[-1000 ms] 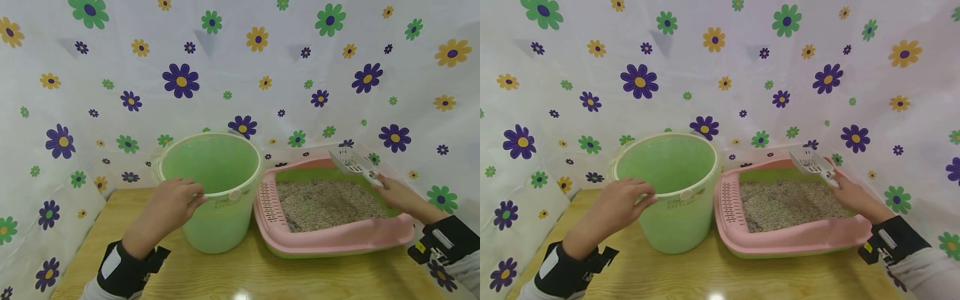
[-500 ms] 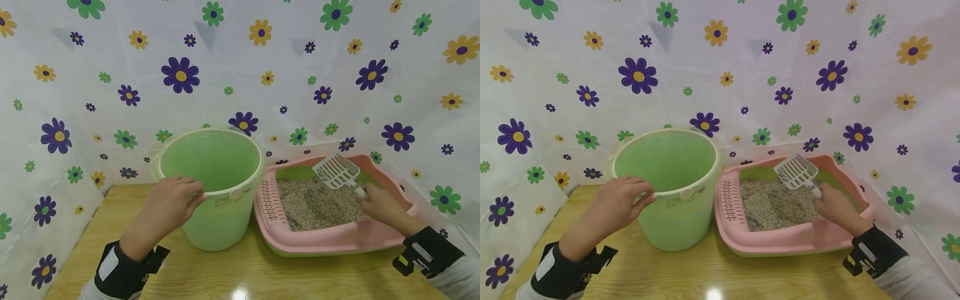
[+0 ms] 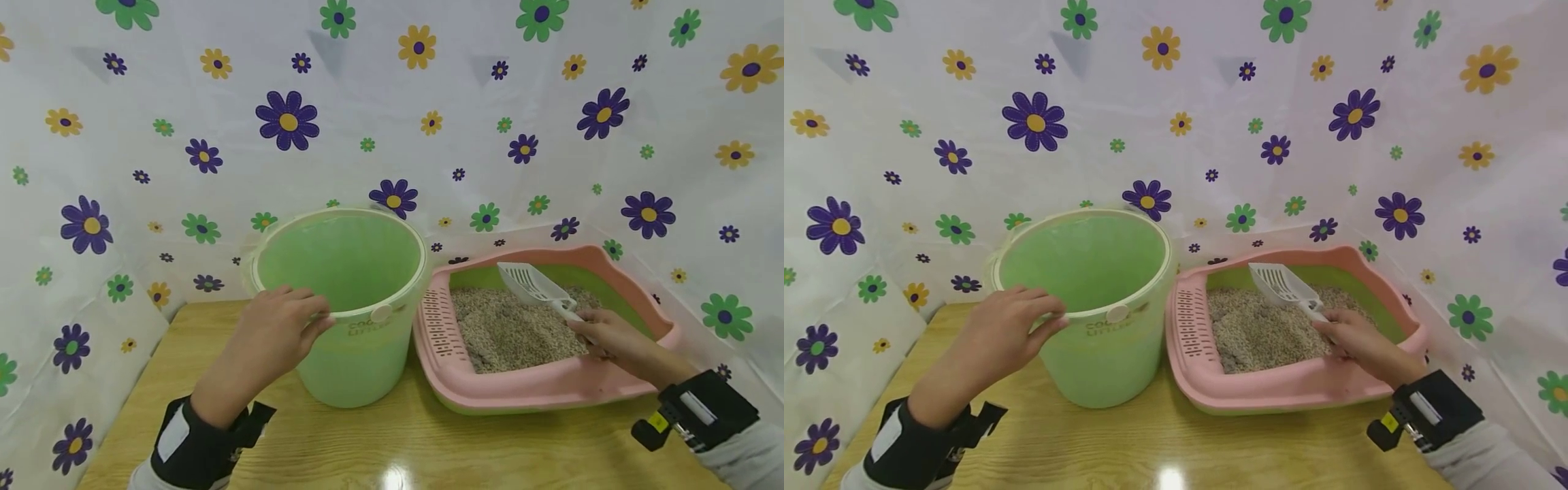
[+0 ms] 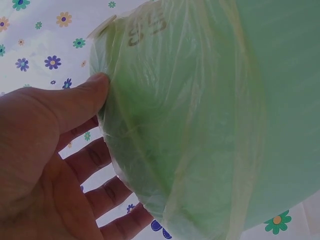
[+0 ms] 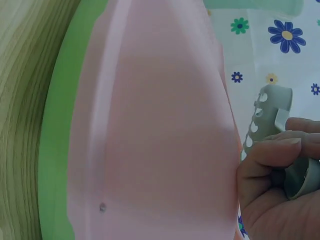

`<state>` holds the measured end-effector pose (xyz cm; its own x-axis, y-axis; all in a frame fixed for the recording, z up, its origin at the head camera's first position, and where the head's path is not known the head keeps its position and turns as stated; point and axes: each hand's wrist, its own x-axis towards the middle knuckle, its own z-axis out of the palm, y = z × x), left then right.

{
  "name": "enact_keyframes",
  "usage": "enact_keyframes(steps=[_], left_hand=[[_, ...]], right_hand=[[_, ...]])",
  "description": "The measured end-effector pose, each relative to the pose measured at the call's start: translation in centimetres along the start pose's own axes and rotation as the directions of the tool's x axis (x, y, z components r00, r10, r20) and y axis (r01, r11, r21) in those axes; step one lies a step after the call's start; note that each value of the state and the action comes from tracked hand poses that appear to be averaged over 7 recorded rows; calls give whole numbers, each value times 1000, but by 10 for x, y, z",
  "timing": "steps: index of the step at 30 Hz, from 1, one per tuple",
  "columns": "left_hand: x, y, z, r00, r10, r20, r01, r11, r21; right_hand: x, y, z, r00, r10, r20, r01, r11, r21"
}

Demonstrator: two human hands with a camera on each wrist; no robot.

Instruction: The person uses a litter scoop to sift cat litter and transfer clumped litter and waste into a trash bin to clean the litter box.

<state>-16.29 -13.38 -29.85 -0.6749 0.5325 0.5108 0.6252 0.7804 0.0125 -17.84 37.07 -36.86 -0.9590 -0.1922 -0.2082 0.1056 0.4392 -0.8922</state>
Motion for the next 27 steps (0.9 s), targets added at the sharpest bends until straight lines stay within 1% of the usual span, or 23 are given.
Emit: enact_keyframes(steps=[3, 7, 9, 11, 14, 17, 19, 20, 21, 22, 23, 24, 25, 26, 27], left_hand=[[-2, 0, 0, 1000, -9, -2, 9, 1000, -1], [-4, -1, 1, 1000, -14, -9, 14, 1000, 0], [-4, -1, 2, 1000, -14, -15, 14, 1000, 0], [-3, 1, 1, 1000, -14, -18, 14, 1000, -2], [-3, 0, 2, 1000, -9, -24, 9, 1000, 1], [-5, 0, 2, 999, -7, -31, 7, 1000, 6], [-6, 1, 2, 999, -9, -36, 9, 1000, 8], [-6, 1, 2, 999, -10, -39, 10, 1000, 9], [-7, 1, 2, 999, -11, -40, 12, 1000, 12], [-7, 1, 2, 999, -13, -41, 13, 1000, 14], [-7, 1, 2, 999, -13, -41, 14, 1000, 15], [-8, 1, 2, 999, -15, -41, 15, 1000, 16], [-8, 2, 2, 999, -16, -44, 17, 1000, 16], [-9, 2, 3, 999, -17, -46, 17, 1000, 16], [-9, 2, 2, 999, -19, -49, 20, 1000, 17]], right_hand=[[-1, -3, 2, 999, -1, -40, -2, 997, -82], [-1, -13, 3, 997, -5, -81, -10, 983, -182], [0, -20, 3, 997, -9, -77, -5, 983, -185], [2, -32, 2, 998, -15, -56, 5, 985, -171], [10, -58, 6, 999, -24, -22, 21, 991, -134], [20, -93, 15, 999, -53, -4, 52, 988, -143], [29, -119, 27, 997, -80, -20, 75, 980, -183], [33, -131, 34, 994, -103, -30, 94, 970, -222], [37, -143, 42, 990, -134, -44, 117, 954, -276], [42, -153, 51, 983, -178, -52, 151, 931, -333], [46, -162, 60, 971, -230, -62, 188, 899, -396], [50, -170, 70, 953, -294, -65, 231, 853, -467], [53, -175, 79, 924, -379, -46, 291, 776, -559], [56, -179, 88, 878, -478, -10, 356, 667, -654], [59, -181, 96, 821, -569, 39, 405, 534, -742]])
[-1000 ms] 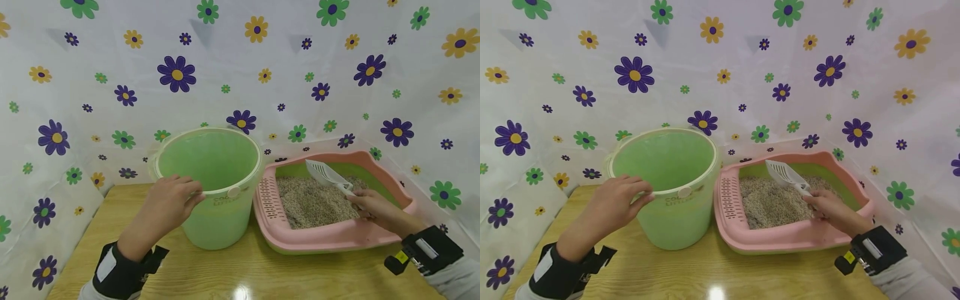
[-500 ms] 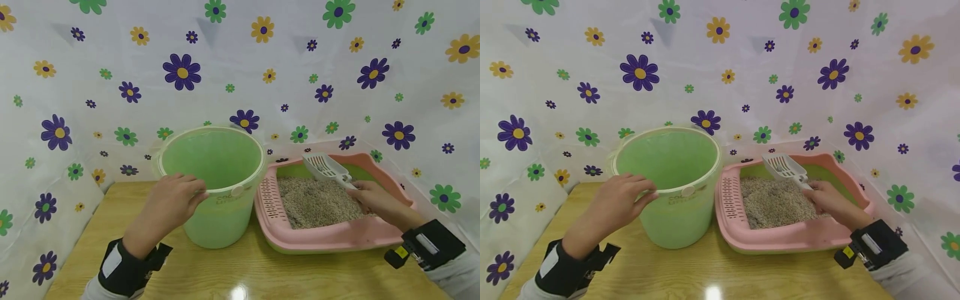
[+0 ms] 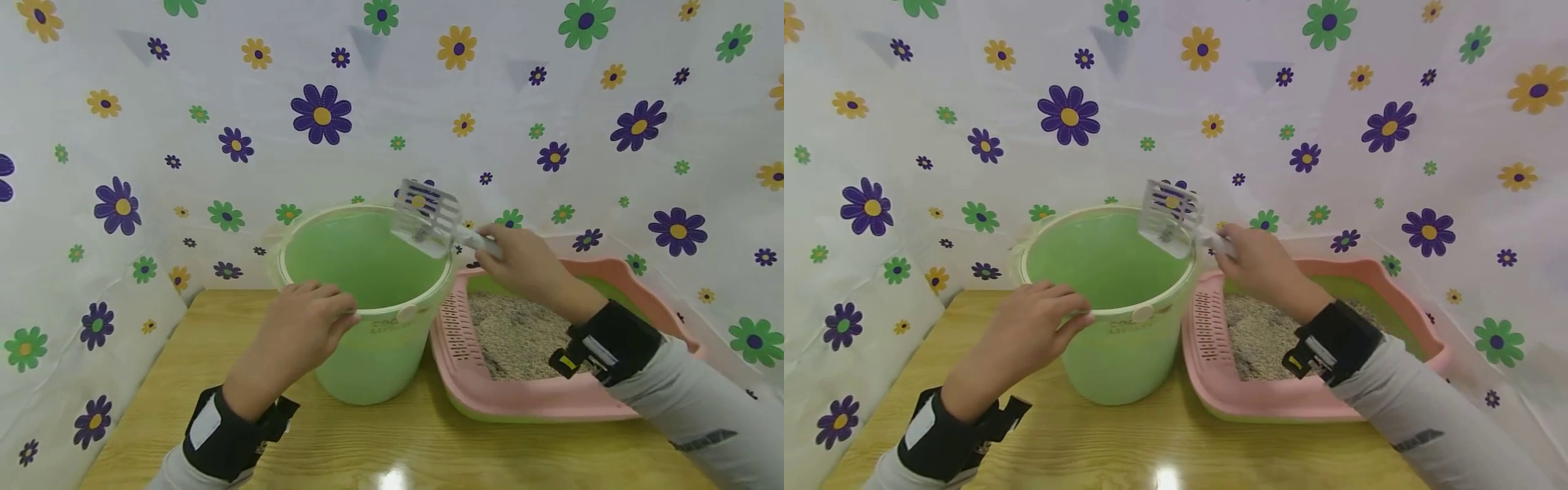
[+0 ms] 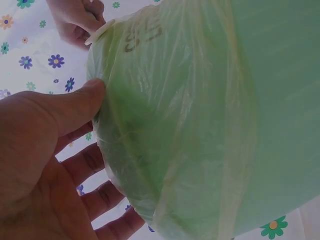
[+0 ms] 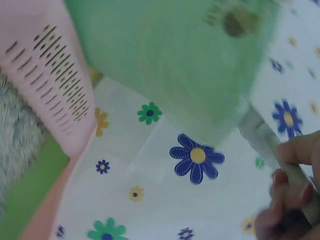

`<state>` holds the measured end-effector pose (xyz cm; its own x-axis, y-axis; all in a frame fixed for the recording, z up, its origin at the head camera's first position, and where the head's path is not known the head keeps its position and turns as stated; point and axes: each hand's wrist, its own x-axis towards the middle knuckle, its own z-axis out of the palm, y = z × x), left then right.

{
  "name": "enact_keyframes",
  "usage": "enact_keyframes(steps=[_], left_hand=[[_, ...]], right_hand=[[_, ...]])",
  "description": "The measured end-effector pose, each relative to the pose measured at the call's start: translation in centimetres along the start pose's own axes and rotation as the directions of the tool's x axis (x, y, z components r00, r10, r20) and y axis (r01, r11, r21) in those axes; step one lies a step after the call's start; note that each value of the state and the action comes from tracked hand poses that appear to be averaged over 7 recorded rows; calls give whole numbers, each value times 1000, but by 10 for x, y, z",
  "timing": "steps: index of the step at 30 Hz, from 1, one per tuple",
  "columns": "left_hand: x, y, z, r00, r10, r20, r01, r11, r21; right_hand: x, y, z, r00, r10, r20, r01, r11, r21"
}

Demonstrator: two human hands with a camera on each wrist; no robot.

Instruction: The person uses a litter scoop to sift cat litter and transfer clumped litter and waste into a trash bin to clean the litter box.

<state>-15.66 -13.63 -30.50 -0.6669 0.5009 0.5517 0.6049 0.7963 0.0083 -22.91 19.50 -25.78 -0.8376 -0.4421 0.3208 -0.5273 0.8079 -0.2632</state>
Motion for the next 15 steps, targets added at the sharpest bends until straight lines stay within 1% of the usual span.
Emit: enact_keyframes(steps=[1, 2, 3, 4, 5, 6, 7, 8, 9, 11, 13, 14, 15], left_hand=[[1, 1, 1, 1000, 2, -2, -2, 1000, -1], [2, 1, 2, 1000, 3, -3, -3, 1000, -2], [3, 2, 2, 1000, 3, -6, -3, 1000, -2], [4, 2, 3, 1000, 5, -8, -5, 1000, -2], [5, 3, 4, 1000, 4, -8, -4, 1000, -1], [6, 3, 4, 1000, 5, -9, -5, 1000, 1], [6, 3, 5, 1000, 7, -9, -7, 1000, 1], [7, 3, 5, 1000, 6, -9, -6, 1000, 2], [8, 2, 6, 1000, 7, -9, -7, 1000, 3], [8, 1, 6, 1000, 7, -9, -7, 1000, 5], [8, -1, 7, 1000, 4, -9, -4, 1000, 5], [7, -2, 7, 1000, 1, -7, -1, 1000, 5], [7, -3, 6, 1000, -2, -5, 2, 1000, 4]], right_hand=[[2, -4, 5, 993, -107, -40, 101, 988, -120], [3, -7, 9, 975, -211, -71, 190, 954, -234], [4, -9, 12, 948, -304, -98, 255, 905, -340], [4, -11, 15, 918, -379, -117, 298, 854, -427], [5, -12, 18, 896, -426, -128, 321, 819, -476], [5, -13, 19, 884, -449, -134, 332, 802, -497], [5, -13, 20, 877, -459, -142, 337, 799, -499], [4, -12, 19, 877, -454, -154, 335, 810, -481], [4, -11, 18, 884, -437, -167, 327, 833, -447], [2, -7, 12, 916, -354, -187, 275, 897, -347], [-1, -2, 2, 952, -230, -200, 181, 954, -239], [-4, 3, -3, 965, -155, -210, 116, 976, -187], [-8, 10, -10, 976, -75, -206, 46, 989, -143]])
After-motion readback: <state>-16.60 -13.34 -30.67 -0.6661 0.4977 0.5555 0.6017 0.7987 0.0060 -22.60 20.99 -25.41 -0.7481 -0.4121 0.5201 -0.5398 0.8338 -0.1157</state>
